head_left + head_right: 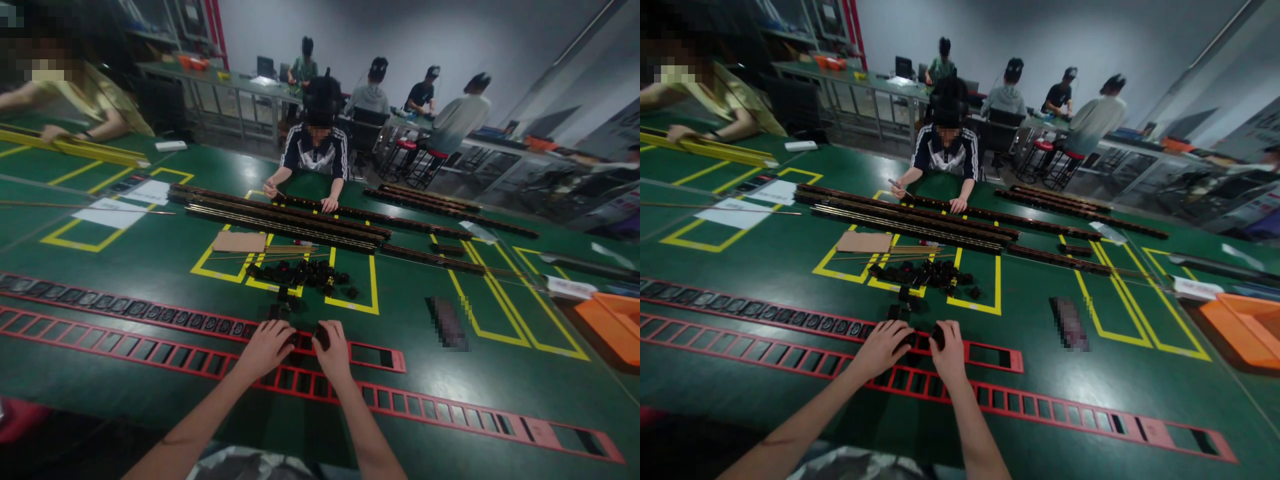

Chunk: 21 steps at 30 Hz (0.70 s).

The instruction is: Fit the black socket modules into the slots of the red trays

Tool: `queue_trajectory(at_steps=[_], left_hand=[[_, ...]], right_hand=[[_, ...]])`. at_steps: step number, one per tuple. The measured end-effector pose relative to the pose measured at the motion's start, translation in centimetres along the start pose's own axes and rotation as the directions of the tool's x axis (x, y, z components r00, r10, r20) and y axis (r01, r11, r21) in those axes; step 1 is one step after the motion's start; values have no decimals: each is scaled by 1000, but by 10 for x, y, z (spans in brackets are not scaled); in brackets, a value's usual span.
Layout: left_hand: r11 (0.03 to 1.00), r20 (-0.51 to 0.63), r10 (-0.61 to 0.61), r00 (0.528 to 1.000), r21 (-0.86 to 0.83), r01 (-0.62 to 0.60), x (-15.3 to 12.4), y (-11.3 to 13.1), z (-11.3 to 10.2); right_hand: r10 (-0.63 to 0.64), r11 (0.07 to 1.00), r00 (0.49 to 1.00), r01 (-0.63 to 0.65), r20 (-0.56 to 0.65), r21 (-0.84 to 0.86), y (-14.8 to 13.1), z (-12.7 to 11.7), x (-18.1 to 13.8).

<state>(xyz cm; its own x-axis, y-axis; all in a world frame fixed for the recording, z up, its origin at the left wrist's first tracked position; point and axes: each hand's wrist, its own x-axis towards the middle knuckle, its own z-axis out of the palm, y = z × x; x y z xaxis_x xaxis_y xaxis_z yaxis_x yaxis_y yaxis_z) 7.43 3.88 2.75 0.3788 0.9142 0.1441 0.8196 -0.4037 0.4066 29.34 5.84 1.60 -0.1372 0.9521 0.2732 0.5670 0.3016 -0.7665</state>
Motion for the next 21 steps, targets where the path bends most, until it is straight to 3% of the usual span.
queue_trajectory(at_steps=[8,21], left_hand=[[998,-2,23,1000,51,-23,0,-1,0],[998,-39,33,999,63,-30,-1,-4,3]], right_hand=[[-89,995,985,94,149,-30,2,-5,2],[-202,960,952,239,229,-145,-10,-6,-1]])
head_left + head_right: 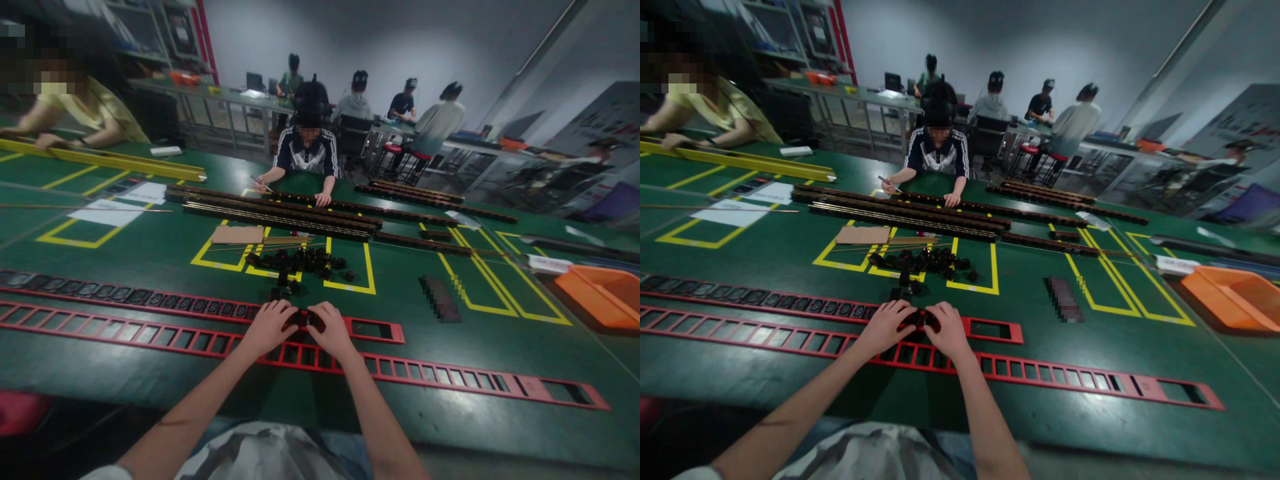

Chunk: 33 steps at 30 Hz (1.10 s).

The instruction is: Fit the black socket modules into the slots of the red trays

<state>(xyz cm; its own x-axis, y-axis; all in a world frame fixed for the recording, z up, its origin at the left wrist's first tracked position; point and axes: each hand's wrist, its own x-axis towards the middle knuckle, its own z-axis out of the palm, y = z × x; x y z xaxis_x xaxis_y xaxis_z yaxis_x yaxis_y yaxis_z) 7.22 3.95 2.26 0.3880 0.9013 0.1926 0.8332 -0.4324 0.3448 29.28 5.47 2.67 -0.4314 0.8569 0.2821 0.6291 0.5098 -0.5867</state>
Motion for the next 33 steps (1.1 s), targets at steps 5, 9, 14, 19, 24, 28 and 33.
queue_trajectory(at_steps=[5,9,14,19,24,28,33], left_hand=[[1000,-10,-3,1000,0,3,0,0,2],[1000,-10,0,1000,2,0,0,0,2],[1000,0,-3,1000,-2,3,0,1,-2],[1000,9,-3,1000,15,2,0,1,-1],[1000,9,5,1000,21,-5,0,1,-1],[1000,15,3,1000,14,-3,0,2,-3],[1000,4,-5,1000,7,5,0,3,-3]], right_hand=[[-11,992,998,18,58,-122,-3,1,1],[-3,991,998,12,67,-133,-2,2,2],[-17,987,997,29,71,-160,-3,2,1],[-5,980,996,22,89,-200,-7,0,0],[6,979,996,13,89,-201,-9,-1,0],[8,980,997,9,81,-198,-10,-1,-1],[10,983,997,5,79,-184,-11,-2,-1]])
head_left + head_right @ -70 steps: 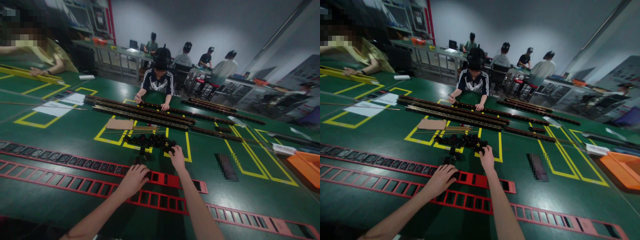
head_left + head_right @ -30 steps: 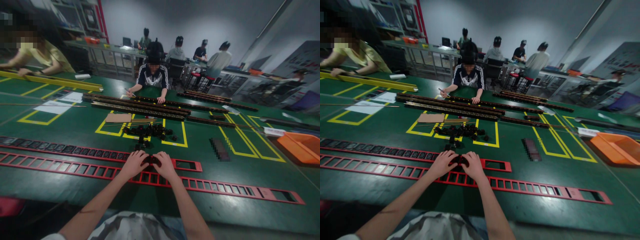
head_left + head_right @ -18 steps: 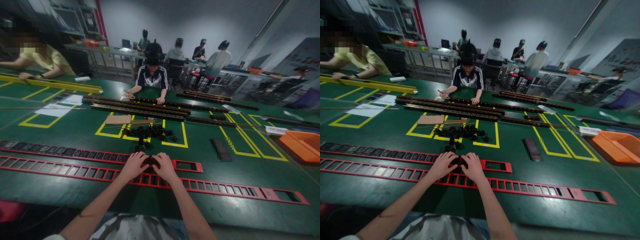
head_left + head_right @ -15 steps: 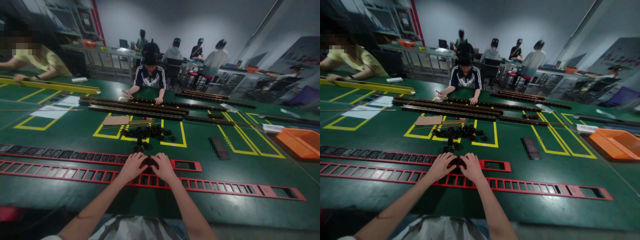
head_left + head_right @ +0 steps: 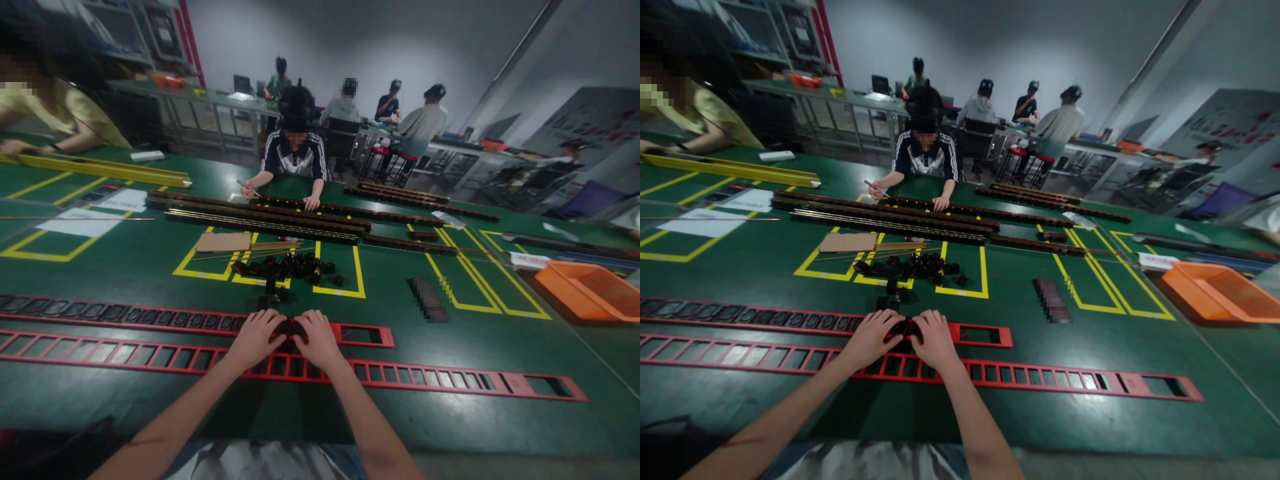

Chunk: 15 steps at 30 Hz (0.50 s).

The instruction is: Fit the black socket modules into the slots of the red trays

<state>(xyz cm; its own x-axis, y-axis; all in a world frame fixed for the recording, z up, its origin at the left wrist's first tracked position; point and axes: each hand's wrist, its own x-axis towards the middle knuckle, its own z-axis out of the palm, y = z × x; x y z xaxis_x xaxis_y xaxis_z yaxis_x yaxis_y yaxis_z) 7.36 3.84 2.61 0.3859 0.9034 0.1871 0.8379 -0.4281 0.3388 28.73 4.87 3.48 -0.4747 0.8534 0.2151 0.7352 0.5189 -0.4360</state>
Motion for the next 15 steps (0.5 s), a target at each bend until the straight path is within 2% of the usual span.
queue_trajectory(at_steps=[6,11,15], left_hand=[[1000,-4,2,1000,3,-2,-1,1,2],[1000,-35,14,999,18,-14,-1,6,2],[996,-80,9,997,92,-2,-2,8,7]], right_hand=[[12,1000,1000,-12,-3,27,2,1,1],[32,997,998,-36,57,65,3,2,2],[65,994,992,-74,109,79,1,0,2]])
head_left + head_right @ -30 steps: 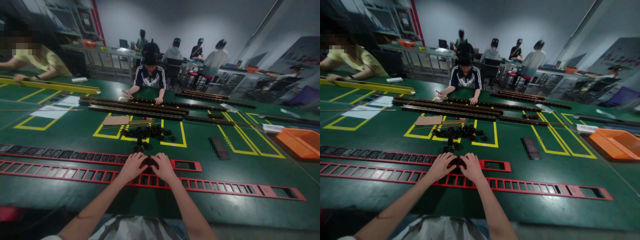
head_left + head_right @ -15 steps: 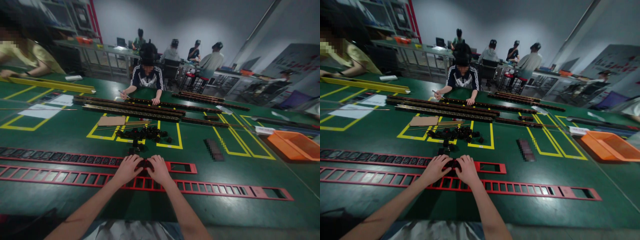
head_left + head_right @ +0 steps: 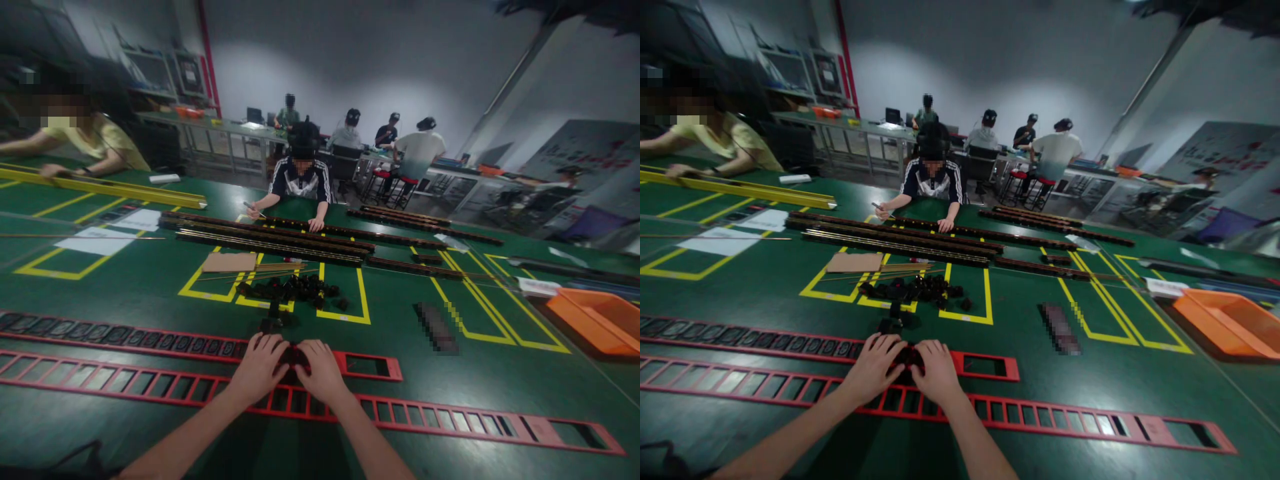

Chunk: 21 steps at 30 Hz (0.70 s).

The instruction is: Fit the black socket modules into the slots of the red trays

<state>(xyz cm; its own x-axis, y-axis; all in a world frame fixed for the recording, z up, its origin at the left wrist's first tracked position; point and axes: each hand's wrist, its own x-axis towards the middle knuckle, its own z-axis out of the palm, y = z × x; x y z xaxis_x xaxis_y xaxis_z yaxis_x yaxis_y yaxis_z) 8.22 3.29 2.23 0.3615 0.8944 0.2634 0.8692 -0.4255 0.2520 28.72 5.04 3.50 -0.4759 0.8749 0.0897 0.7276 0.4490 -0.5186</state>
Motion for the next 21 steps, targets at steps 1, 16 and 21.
queue_trajectory(at_steps=[1,16,21], left_hand=[[1000,-5,4,1000,20,-4,-1,0,2],[996,14,57,998,75,-58,-2,-1,10],[994,-26,43,999,100,-40,-3,-1,10]], right_hand=[[10,1000,1000,-10,6,1,0,0,0],[62,998,997,-62,42,-2,-1,-1,0],[66,998,997,-66,-31,1,-1,1,-1]])
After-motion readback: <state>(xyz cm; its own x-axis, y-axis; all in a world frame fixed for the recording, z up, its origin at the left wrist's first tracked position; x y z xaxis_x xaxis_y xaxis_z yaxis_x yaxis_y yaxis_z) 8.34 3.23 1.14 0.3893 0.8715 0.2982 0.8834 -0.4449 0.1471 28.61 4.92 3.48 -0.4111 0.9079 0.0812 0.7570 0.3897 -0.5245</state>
